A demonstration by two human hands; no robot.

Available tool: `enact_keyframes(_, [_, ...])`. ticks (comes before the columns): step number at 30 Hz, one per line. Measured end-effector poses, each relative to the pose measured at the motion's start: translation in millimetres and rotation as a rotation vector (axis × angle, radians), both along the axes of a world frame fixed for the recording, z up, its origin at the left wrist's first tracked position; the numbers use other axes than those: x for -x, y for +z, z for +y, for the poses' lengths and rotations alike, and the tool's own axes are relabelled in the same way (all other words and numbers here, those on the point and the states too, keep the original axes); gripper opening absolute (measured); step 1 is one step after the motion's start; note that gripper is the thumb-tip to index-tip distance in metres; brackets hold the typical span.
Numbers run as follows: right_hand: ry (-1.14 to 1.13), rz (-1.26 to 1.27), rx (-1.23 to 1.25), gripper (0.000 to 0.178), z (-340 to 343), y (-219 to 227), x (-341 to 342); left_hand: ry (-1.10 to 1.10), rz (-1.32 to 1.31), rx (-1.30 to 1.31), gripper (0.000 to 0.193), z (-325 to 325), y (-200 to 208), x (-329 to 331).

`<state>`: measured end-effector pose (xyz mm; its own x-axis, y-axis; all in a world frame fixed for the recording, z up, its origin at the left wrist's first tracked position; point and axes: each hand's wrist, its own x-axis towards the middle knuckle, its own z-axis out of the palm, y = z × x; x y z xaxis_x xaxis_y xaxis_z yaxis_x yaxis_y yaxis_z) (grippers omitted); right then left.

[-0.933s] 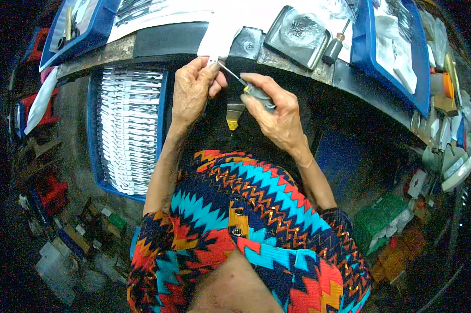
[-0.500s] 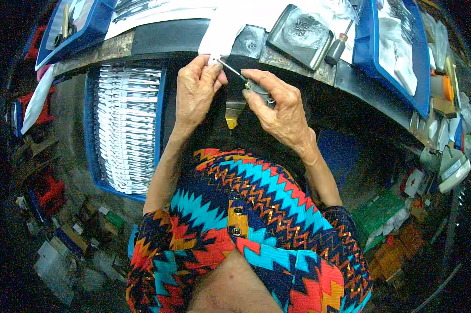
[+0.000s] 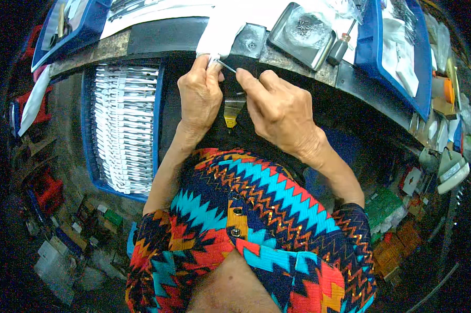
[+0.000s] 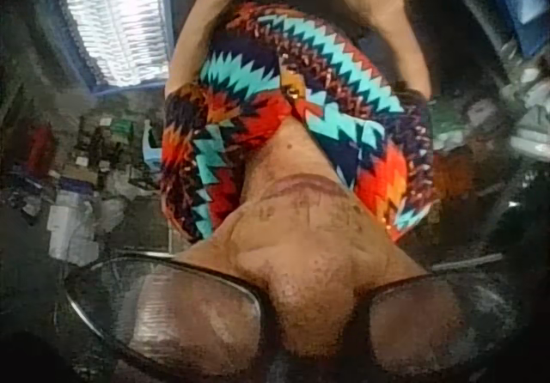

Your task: Assembling small plastic and metal hardware components using a screwdriver at a workbench.

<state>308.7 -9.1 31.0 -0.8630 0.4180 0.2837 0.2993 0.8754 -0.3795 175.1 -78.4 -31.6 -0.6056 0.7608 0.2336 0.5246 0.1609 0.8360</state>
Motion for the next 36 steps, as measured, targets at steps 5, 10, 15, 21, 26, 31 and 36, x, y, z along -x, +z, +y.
enact_keyframes(5, [0.096, -0.085, -0.448, 0.037, 4.4, -0.8, 0.8, 0.014, 0.022, -0.019, 0.009, 0.5, -2.6, -1.6])
enact_keyframes(10, [0.155, -0.041, -0.451, 0.037, 8.4, -11.1, 3.4, -0.007, 0.074, -0.049, 0.007, 2.7, -2.2, -2.9])
enact_keyframes(15, [0.221, -0.122, -0.373, 0.039, 7.3, -13.3, 1.8, -0.019, 0.132, -0.049, 0.009, 2.7, -2.1, -0.7])
enact_keyframes(21, [0.092, -0.130, -0.048, 0.035, 4.3, -7.9, 5.5, -0.024, 0.236, -0.045, 0.010, 6.4, -4.7, 0.0])
enact_keyframes(26, [-0.162, 0.149, 0.604, 0.029, -4.6, -8.5, 7.3, 0.007, 0.229, -0.058, 0.008, 5.1, -6.4, -0.8])
enact_keyframes(31, [-0.392, 0.303, 1.646, 0.031, -3.4, 0.2, 6.9, 0.030, 0.213, -0.067, 0.005, 2.7, -11.1, 1.4])
enact_keyframes(36, [-0.209, 0.155, 0.767, 0.024, -11.0, -11.0, 3.9, 0.061, 0.199, -0.127, 0.003, 3.9, -12.0, -3.0])
